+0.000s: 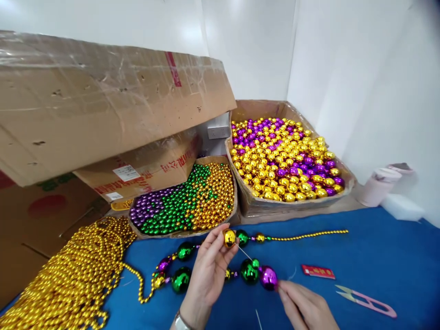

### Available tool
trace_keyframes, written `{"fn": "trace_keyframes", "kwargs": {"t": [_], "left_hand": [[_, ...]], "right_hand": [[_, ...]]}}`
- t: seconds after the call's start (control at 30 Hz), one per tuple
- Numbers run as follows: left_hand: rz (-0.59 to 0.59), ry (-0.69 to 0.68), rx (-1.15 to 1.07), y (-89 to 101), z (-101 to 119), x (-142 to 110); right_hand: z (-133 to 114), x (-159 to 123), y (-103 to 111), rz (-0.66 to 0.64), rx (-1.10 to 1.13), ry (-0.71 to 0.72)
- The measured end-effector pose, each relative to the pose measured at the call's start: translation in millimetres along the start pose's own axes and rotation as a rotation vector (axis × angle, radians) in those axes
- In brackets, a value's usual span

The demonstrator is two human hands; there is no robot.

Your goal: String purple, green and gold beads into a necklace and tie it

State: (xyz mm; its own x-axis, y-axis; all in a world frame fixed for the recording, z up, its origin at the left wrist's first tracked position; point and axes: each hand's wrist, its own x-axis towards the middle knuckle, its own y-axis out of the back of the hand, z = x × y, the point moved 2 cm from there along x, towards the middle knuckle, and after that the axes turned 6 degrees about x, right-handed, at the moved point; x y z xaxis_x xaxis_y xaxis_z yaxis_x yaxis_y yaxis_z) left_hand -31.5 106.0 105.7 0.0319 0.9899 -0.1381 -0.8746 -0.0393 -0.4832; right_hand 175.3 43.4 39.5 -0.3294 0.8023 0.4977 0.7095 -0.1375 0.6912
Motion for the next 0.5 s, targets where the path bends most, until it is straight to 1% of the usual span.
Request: {"fn": "trace_keyframes", "kwargs": {"t": [0.17,0.23,0.37,0.5], "left_hand": [[0.038,-0.117,0.107,0.3,0.7,-1.7],[0.060,-0.150,0.141,1.2,-0.1,-1.4],[0.072,-0.167,0.183,3.2,-2.7,-0.4],[0.077,-0.174,0.260,2.9,-5.4,-1.9]], "right_hand": [[3.3,-2.3,0.5,-0.011,-0.054,0.024],[4.8,-3.3,0.2,0.014,-0.080,0.044],[6.5,-6.2,-2.5,0.072,-0.105,0.074],[6.6,-8.4,-5.9,0.067,-0.112,0.087]]}}
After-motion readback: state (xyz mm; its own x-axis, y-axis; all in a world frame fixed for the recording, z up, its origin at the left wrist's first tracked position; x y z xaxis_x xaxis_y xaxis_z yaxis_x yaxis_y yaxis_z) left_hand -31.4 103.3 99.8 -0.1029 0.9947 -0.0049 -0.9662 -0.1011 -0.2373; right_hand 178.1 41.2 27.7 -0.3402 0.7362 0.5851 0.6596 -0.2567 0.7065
